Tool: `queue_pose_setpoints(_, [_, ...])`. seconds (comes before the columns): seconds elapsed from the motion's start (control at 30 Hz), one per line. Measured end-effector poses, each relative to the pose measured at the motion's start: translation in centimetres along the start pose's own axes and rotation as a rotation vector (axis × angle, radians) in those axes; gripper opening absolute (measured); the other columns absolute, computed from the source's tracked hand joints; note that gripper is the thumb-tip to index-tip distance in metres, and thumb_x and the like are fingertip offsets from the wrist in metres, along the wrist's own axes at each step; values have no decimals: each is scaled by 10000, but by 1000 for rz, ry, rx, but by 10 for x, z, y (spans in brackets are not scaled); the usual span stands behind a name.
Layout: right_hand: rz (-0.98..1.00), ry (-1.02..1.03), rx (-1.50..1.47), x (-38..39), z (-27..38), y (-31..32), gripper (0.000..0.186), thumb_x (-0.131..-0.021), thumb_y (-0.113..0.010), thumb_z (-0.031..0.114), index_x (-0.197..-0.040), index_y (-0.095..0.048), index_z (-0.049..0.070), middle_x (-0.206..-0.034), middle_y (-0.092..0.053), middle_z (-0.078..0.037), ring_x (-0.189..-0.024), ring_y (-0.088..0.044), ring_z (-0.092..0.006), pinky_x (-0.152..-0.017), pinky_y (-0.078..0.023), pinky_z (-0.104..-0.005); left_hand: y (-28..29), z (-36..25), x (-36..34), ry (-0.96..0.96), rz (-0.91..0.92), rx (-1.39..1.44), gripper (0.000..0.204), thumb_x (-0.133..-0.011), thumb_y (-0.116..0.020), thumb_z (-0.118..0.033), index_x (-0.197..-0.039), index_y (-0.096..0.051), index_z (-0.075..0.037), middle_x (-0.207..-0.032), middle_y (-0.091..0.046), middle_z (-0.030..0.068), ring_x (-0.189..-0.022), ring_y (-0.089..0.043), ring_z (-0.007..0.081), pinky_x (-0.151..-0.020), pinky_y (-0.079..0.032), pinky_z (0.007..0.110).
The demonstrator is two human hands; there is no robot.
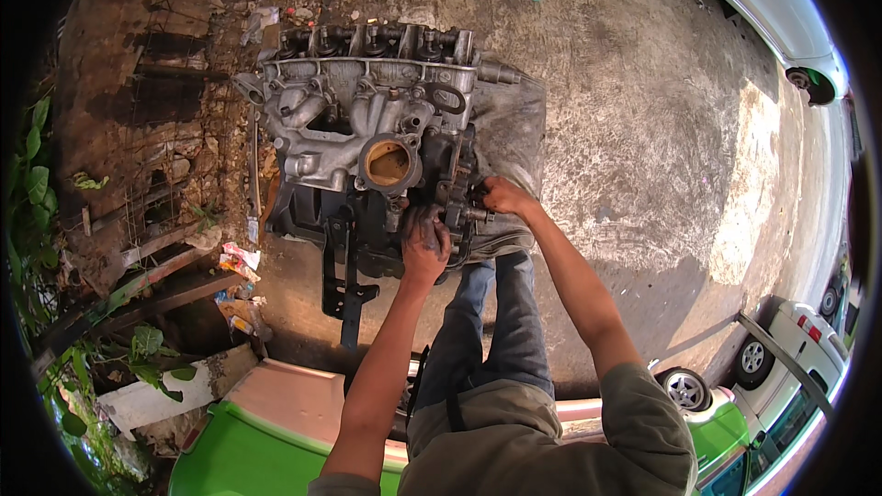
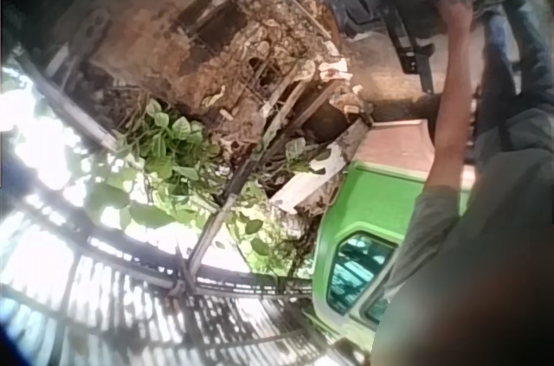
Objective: The person uses a wrench to tighten bolts on a car engine block resting on a stand. The hands hold the engine steady with one hand while turning the wrench with the other, focusing on a single bolt area throughout the clip.
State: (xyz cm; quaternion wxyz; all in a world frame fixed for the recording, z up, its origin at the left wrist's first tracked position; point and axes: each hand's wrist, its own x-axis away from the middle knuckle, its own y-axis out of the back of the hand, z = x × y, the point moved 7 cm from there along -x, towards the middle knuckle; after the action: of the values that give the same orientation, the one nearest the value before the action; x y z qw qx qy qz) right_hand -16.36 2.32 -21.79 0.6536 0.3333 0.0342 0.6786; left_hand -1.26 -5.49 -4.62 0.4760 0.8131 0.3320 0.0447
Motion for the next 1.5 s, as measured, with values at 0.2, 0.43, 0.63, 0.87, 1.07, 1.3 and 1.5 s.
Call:
queue_pose_setpoints(0.2, [-7,-110,-494,-6,-17,-10,238,-877,-587,228,-897,-620,-7,-936,-642,-149,-832,-599,-284,-689,-461,-383,2,-3,-3,-24,-9,22,210,-831,-483,28,-1039,-514,18,-949,-560,218,-898,-554,388,-806,-462,488])
queue_pose_setpoints(0.43, [-13,-429,-985,22,-10,-18,417,-921,-618,337,-1131,-574,-20,-1005,-655,-83,-837,-573,-162,-679,-452,-301,3,-4,-2,-30,-23,30,215,-819,-486,37,-1030,-516,15,-930,-558,217,-879,-551,390,-796,-459,487])
queue_pose_setpoints(0.63, [-29,-359,-754,25,-6,-7,497,-904,-636,350,-1153,-530,-66,-993,-637,-131,-850,-590,-177,-672,-495,-320,3,-3,-3,-21,-24,44,214,-817,-487,38,-1028,-520,15,-923,-559,214,-861,-551,387,-795,-460,491])
queue_pose_setpoints(0.87, [-68,-436,-742,26,-24,-26,407,-918,-629,323,-1101,-586,-38,-1003,-626,-104,-829,-600,-147,-609,-499,-301,1,-1,-2,-22,-12,56,221,-811,-492,36,-1030,-521,19,-929,-557,216,-857,-548,389,-790,-460,493])
queue_pose_setpoints(1.07, [-82,-207,-227,18,-23,-21,267,-892,-615,176,-1096,-585,7,-997,-612,-165,-893,-584,-249,-761,-475,-367,3,-2,-2,-24,-21,54,214,-810,-497,27,-1023,-525,19,-942,-564,214,-873,-552,386,-795,-461,491])
queue_pose_setpoints(1.3, [-114,-88,-214,20,-13,-18,374,-740,-594,41,-1108,-536,14,-1045,-557,-255,-963,-543,-413,-815,-451,-435,2,-1,-2,-14,-6,46,217,-811,-500,23,-1027,-529,21,-963,-575,211,-912,-558,390,-820,-464,486])
queue_pose_setpoints(1.5, [-84,-118,-147,23,-13,-16,448,-729,-566,6,-1174,-513,23,-1049,-541,-255,-991,-534,-414,-827,-446,-422,0,0,-1,-15,4,26,218,-816,-499,19,-1030,-538,32,-964,-577,214,-914,-558,392,-835,-460,482])
